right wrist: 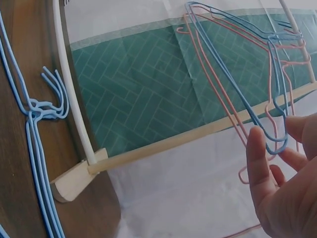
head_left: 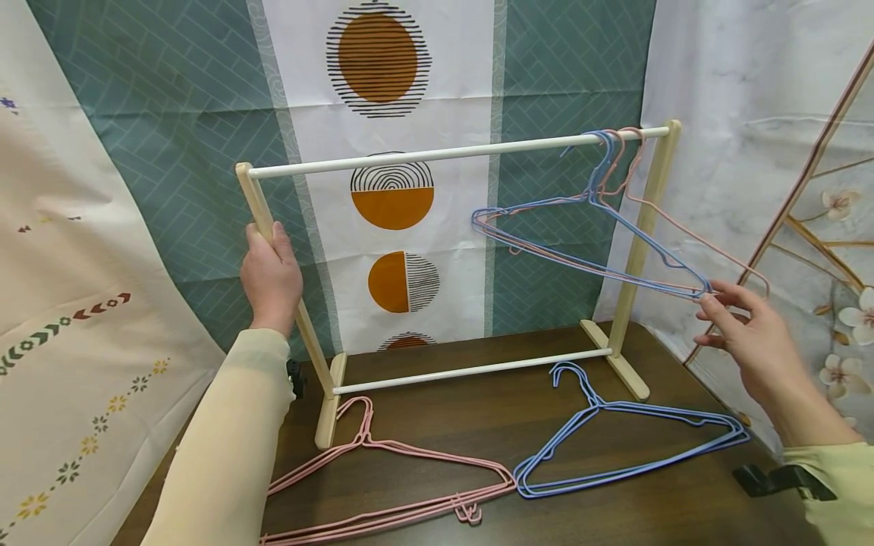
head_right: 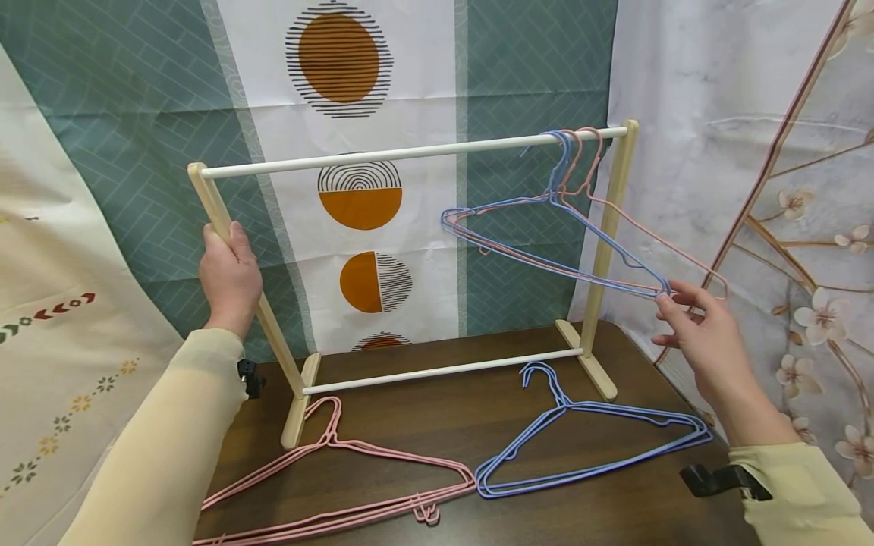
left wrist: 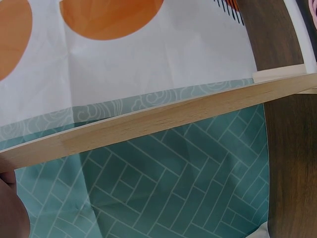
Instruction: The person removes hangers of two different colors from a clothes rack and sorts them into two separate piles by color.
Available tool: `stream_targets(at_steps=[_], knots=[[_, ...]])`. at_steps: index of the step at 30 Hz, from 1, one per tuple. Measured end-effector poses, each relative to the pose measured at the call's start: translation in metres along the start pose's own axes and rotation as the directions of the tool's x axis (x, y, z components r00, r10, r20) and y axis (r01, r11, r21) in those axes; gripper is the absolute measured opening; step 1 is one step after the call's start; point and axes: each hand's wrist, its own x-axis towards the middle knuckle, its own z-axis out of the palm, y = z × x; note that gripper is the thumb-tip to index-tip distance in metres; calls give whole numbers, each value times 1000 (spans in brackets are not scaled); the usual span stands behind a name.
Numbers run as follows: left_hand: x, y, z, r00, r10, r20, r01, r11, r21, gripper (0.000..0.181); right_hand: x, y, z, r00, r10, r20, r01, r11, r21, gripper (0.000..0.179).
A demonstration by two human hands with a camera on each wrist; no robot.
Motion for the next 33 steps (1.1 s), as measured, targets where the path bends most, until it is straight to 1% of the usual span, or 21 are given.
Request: stream_targets(at_steps=[4,7,9,14,17,20,24,30,33], knots=[[-1,0,0,1000,-4,-2,4,1000,-2,65,0,0,2,999,-18,33,17,999,32,21],[-2,2,0,1000,-10,4,10,1000,-6,64,-1,-2,5,999,-28,36,26,998,65,20],[-3,3,-1,1000,-13,9,13,1000,-9,64,-2,-4,7,999,-30,23,28,997,72,19],[-3,2,0,1000,-11,12,11,1000,-12,63,-6,-10,12,999,-25,-40,28,997,65,17],[-5,-1,3,1000,0,12,0,1000,-16,65,-7,-13,15,996,-30,-87,38,995,92,16],[-9,-5,6,999,-2,33,2,1000,-15,67,-7,-16,18,991,-40,-126,56,990,126,15],[-11,-10,6,997,-13,77,14,1000,-4,70,-7,-16,23,988,-71,-136,90,986,140,14],[-9,-13,6,996,-24,86,24,1000,0,71,-7,-14,24,984,-135,-119,150,981,124,14],[-8,-13,5,996,-15,92,15,1000,0,72,-7,-15,26,977,-159,-142,173,981,92,17]])
